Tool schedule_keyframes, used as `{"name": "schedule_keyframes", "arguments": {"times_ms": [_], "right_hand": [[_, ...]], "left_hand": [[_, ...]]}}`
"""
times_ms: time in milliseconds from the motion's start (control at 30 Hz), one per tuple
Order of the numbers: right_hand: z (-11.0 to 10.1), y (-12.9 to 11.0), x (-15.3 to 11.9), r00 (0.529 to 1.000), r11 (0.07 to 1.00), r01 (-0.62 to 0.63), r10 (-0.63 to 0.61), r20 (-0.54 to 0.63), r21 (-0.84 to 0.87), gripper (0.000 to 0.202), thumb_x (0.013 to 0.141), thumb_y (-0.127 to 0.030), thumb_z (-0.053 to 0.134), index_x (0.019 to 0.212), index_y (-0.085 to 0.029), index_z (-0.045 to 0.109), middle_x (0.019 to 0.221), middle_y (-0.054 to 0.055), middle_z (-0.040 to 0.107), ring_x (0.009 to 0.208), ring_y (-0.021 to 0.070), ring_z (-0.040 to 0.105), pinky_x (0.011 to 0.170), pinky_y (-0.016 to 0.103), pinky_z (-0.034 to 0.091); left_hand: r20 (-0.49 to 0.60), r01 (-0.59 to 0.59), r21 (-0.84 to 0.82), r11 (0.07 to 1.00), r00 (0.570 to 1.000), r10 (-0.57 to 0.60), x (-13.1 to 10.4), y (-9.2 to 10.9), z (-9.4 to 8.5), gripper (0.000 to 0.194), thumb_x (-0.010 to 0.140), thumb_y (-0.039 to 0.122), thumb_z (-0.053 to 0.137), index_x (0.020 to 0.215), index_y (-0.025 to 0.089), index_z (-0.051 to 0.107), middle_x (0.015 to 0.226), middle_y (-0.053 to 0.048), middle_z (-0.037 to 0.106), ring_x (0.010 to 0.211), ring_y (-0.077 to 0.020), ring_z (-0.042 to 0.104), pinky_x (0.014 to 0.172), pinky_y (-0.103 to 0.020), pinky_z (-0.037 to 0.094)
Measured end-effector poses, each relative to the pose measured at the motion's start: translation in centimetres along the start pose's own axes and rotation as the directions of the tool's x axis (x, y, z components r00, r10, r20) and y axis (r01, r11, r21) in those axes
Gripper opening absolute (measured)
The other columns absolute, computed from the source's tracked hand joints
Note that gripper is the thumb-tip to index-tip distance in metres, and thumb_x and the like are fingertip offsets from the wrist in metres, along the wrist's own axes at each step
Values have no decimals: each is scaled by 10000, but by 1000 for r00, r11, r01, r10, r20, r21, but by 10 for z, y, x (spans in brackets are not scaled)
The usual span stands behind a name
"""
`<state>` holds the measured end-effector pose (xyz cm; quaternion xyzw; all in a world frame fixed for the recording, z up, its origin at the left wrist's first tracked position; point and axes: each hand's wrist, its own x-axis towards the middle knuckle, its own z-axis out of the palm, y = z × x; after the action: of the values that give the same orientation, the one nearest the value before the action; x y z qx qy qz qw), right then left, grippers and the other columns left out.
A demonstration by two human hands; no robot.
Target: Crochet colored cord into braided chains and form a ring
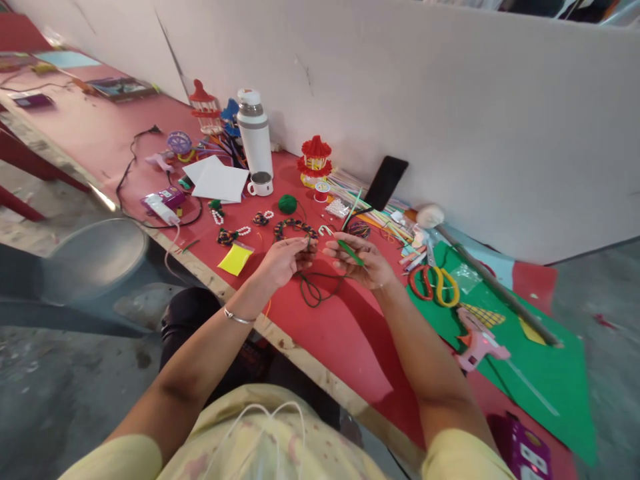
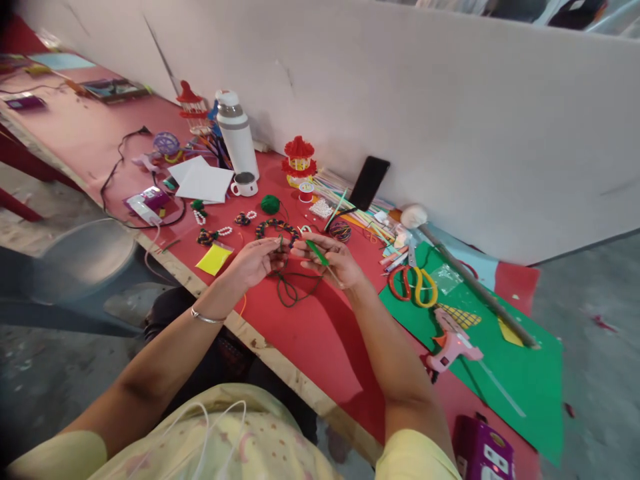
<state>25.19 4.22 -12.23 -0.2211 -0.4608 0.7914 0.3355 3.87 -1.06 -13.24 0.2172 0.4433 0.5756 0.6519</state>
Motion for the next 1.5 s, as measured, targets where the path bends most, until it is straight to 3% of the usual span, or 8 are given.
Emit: {"name": "schedule_keyframes", "arguments": {"times_ms": [233,433,633,867,1000,1100,1300,1500], "right_hand": [[7,9,5,970,943,95,-159,-182,-318,545,822,-774,669,775,-232,688,745,24,719,707,162,691,666,291,552],[6,5,7,865,618,208,-478,-153,-758,521,934,-714,558,807,-253,763,1181,92,700,1119,236,639,950,386,520],[14,13,8,962,758,86,-232,-144,-647,462,748,-510,861,1110,-233,787,926,25,758,839,174,644,744,291,506],[7,6,3,984,946,-163,135,-117,-279,396,629,-493,941,779,-166,775,693,13,728,563,86,602,503,193,419],[13,6,1,993,988,-100,92,-77,-118,479,655,-475,916,1039,-212,805,812,29,776,638,102,665,411,159,267],[16,13,3,999,970,-32,22,-43,-240,528,738,-434,854,1225,-249,765,805,11,780,637,110,662,431,166,311],[3,36,10,937,580,250,-347,42,-775,414,854,-239,681,1253,-307,766,1075,15,824,1007,222,755,972,390,576],[-9,39,7,898,199,266,-407,167,-943,441,886,-105,584,1250,-291,751,1259,80,793,1151,263,742,1049,425,553]], "left_hand": [[-19,-31,120,992,999,34,-5,2,8,140,867,236,786,865,102,745,787,-87,755,619,-151,720,514,-226,552],[-16,-220,401,889,969,248,1,-8,7,176,864,318,778,882,143,785,793,-63,739,579,-146,679,496,-230,502],[182,-501,649,572,833,523,1,-15,7,91,831,296,791,854,234,853,795,-42,707,653,-134,620,574,-218,461],[-13,-369,540,757,895,446,0,-7,14,183,766,369,830,830,198,824,595,7,656,475,-105,506,483,-237,398],[14,-339,509,791,922,386,-5,-8,16,204,816,380,755,799,181,795,537,10,589,472,-117,478,476,-248,349],[140,-480,603,638,850,507,-11,-11,18,287,879,358,668,648,192,710,589,-11,577,543,-131,495,547,-262,375],[356,-577,793,196,700,619,-10,-9,17,317,817,209,640,525,207,515,617,-18,473,612,-153,448,638,-293,320],[392,-571,805,160,715,578,-10,-9,13,324,866,195,583,545,210,538,611,-23,469,619,-166,455,649,-294,321]]}}
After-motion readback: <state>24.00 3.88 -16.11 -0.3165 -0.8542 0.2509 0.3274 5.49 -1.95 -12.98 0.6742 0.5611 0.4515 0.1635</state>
